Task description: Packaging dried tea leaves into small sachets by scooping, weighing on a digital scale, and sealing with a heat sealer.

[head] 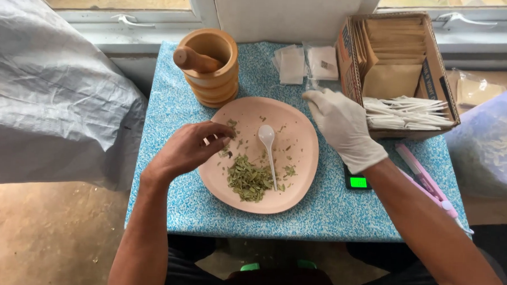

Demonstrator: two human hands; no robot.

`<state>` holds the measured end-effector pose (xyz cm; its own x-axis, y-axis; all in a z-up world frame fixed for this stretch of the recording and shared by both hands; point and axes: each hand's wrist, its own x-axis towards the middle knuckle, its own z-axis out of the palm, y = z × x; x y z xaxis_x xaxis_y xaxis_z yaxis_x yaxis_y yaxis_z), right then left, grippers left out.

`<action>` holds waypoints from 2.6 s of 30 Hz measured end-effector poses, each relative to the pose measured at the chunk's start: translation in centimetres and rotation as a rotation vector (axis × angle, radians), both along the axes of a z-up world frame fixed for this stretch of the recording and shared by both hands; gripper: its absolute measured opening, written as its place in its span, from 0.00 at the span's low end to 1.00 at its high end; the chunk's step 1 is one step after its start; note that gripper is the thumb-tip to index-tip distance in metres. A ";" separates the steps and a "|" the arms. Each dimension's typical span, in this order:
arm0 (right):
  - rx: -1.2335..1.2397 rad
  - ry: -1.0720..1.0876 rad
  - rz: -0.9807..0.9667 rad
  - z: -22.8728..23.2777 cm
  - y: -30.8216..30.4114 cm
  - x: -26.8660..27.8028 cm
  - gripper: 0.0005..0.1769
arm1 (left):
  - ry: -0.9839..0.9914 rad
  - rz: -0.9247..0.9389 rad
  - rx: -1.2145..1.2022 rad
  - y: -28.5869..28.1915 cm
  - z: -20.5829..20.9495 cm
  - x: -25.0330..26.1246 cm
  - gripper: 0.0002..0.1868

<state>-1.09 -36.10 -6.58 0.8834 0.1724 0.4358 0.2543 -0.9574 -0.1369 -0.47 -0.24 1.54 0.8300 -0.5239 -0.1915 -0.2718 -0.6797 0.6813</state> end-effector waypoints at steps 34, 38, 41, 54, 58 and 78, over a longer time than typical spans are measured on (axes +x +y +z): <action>-0.386 -0.471 -0.092 -6.1 -4.3 14.8 0.06 | -0.226 -0.031 -0.146 0.4 -1.8 0.3 0.16; 0.039 -0.183 -0.082 3.3 -0.5 7.9 0.07 | -0.426 0.024 -0.359 -1.3 -2.3 0.2 0.19; 0.597 0.333 -0.017 9.6 2.6 1.1 0.09 | -0.443 0.085 -0.587 -2.7 -1.9 -0.7 0.25; 1.198 0.895 0.098 7.9 5.1 -7.9 0.06 | 0.049 -0.003 -0.841 -6.4 -3.7 -4.2 0.13; 1.200 0.917 0.127 7.6 4.5 -8.4 0.07 | 0.047 -0.042 -0.846 -6.1 -2.7 -4.1 0.12; 0.930 0.445 0.310 8.2 5.3 -12.0 0.17 | 0.153 -0.153 -0.815 -6.5 -3.5 -4.1 0.13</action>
<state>-13.13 -30.82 1.63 0.9698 0.1824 0.1617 0.2156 -0.3324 -0.9181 -4.52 -6.69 -2.00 0.7344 -0.6514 0.1906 -0.1857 0.0772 0.9796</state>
